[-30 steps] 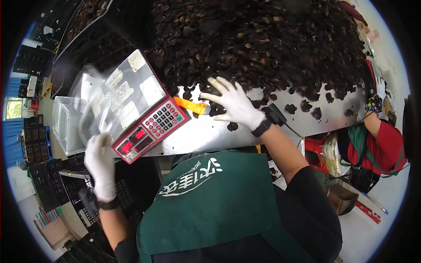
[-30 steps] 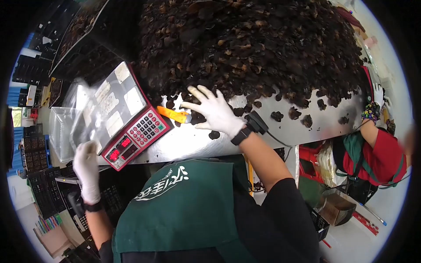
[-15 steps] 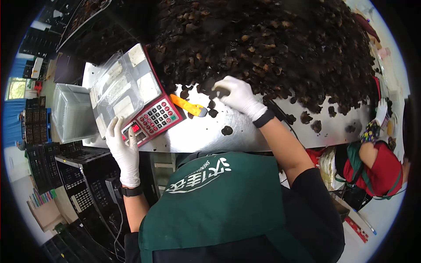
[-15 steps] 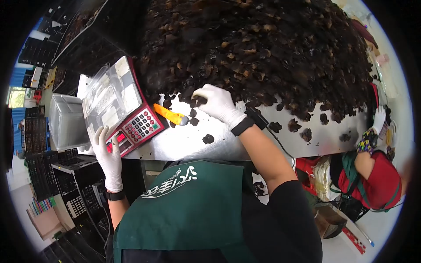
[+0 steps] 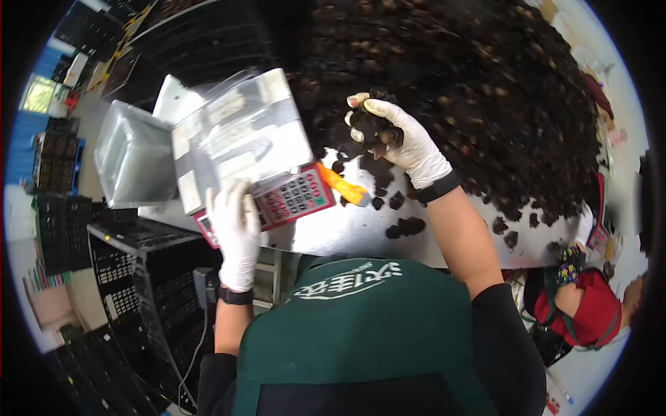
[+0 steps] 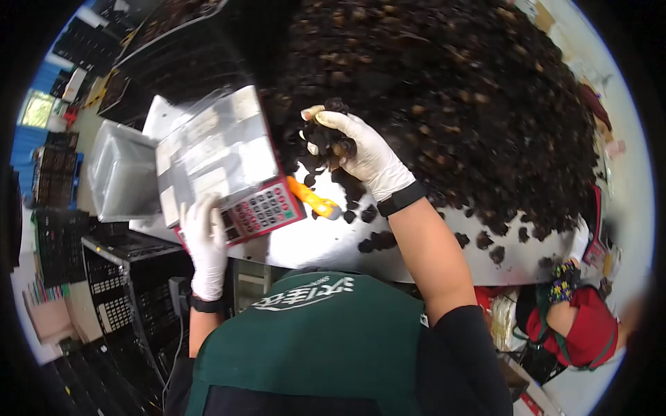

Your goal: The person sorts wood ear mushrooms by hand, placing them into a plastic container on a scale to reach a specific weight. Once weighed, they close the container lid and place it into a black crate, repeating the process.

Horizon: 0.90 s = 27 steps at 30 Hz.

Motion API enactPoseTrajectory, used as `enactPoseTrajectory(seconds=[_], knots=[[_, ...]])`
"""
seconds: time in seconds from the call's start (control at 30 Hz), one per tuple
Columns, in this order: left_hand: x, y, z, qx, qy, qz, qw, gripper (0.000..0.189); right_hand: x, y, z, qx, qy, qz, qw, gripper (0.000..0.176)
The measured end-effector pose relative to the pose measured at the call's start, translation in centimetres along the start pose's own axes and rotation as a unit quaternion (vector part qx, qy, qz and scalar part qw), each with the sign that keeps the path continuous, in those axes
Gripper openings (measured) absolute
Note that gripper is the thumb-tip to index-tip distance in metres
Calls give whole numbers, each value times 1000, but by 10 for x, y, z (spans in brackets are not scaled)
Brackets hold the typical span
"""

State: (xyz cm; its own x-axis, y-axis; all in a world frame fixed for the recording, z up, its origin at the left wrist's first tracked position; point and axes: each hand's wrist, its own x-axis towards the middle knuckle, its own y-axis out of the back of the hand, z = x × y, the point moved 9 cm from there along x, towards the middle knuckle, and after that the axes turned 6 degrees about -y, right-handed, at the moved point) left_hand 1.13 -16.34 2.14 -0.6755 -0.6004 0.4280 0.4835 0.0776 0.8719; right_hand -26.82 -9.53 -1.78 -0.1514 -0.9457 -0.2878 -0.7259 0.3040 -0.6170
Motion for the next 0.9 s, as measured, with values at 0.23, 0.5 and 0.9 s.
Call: enactPoseTrajectory(seconds=[0.23, 0.5, 0.9], knots=[[5, 2, 9, -53, -4, -4, 999, 28, 57, -163, 0, -327, 150, -114, 926, 37], [-3, -5, -5, -16, -13, 29, 999, 21, -3, -167, 13, -664, 354, 41, 657, 55], [19, 2, 9, -41, -11, 58, 997, 31, -182, 70, 65, -679, 129, 272, 670, 53]])
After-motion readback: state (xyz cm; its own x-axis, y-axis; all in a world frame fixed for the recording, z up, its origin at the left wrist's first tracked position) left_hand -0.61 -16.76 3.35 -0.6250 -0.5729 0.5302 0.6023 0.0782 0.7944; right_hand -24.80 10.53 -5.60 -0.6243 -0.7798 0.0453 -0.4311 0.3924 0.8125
